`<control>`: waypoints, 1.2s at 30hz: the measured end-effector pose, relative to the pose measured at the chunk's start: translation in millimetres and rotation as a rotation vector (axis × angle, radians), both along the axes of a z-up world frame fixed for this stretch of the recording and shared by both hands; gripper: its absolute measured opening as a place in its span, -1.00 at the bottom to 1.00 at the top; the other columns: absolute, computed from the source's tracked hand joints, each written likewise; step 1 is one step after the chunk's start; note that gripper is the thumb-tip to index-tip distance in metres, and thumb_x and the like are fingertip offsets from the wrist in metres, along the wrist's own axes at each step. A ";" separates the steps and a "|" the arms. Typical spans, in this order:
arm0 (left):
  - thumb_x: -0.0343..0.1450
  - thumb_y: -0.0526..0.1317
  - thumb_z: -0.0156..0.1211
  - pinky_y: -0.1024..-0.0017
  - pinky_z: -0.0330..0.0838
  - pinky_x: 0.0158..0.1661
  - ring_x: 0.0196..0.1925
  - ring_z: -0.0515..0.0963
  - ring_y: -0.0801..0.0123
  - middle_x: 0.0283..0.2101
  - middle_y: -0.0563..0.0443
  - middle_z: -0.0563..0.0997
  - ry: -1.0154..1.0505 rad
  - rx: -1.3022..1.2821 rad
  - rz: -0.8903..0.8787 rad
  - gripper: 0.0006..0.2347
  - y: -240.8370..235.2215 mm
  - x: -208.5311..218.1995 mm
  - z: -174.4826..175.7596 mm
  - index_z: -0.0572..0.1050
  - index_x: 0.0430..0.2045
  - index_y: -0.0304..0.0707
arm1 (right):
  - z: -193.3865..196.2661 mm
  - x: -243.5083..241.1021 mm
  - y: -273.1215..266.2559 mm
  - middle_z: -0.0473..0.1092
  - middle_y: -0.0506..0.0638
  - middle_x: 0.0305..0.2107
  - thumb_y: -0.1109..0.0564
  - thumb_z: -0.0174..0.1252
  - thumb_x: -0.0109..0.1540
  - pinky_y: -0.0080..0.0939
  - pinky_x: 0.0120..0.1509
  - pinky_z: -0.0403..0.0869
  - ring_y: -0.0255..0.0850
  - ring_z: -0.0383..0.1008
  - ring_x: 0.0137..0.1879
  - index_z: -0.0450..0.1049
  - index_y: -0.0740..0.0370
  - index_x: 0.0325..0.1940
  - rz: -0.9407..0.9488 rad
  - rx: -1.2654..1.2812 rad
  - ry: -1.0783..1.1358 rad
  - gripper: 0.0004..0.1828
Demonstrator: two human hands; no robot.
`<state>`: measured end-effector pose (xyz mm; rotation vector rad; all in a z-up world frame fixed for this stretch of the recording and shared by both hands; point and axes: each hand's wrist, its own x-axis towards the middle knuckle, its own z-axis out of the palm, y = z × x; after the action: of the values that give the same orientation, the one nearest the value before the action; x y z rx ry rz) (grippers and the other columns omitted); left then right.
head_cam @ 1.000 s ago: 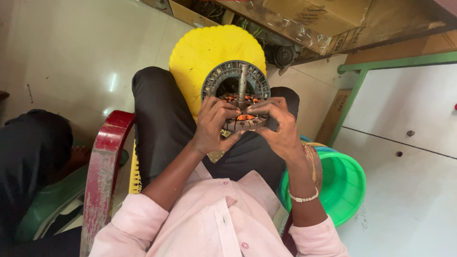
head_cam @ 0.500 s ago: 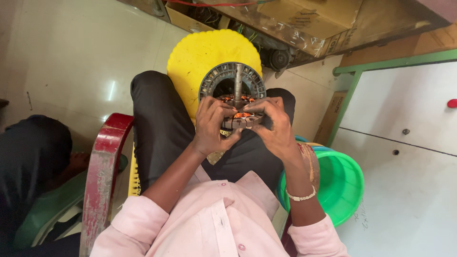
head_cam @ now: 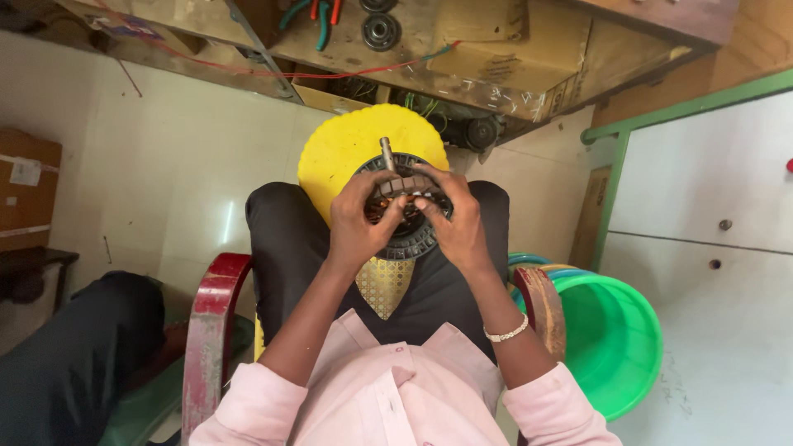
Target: The person sits with a motor stator on their lap and repeatedly inserts small white insulating pieces into the stator slots using their fingers and a pair of scissors. They rotate the stator to access different slots and occasionally use a screwdriver to adjust the pieces.
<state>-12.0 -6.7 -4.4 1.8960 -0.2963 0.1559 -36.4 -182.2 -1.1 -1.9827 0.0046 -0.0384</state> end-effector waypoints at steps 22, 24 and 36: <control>0.34 -0.42 0.26 0.09 0.40 0.05 0.08 0.51 -0.15 -0.02 -0.21 0.55 0.123 0.189 -0.248 -0.63 11.7 -0.3 24.9 0.44 0.05 -0.22 | -30.3 -29.7 19.4 0.22 0.21 0.35 0.34 0.23 0.27 0.13 0.54 0.32 0.22 0.23 0.51 0.38 0.20 0.21 -0.065 -0.202 -0.399 -0.57; 0.33 -0.41 0.27 0.08 0.40 0.04 0.07 0.51 -0.14 -0.03 -0.20 0.56 0.130 0.182 -0.243 -0.63 10.6 1.8 29.3 0.45 0.04 -0.22 | -30.1 -29.8 22.0 0.23 0.19 0.36 0.37 0.19 0.31 0.09 0.55 0.35 0.19 0.25 0.52 0.40 0.17 0.19 -0.090 -0.237 -0.404 -0.62; 0.18 -0.48 0.33 0.30 0.48 0.07 0.10 0.62 0.08 0.04 -0.07 0.63 0.215 -0.039 -0.050 -0.63 -3.1 1.8 22.2 0.58 -0.12 -0.25 | 11.9 0.8 44.8 0.40 0.20 0.27 0.52 -0.18 0.10 -0.11 0.12 0.59 0.03 0.48 0.35 0.34 0.43 -0.31 -0.217 -0.005 -0.121 -0.78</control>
<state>-10.2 -9.8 17.7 1.8462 -0.1927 -0.0754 -35.5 -137.4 10.8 -1.9744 0.1417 -0.2988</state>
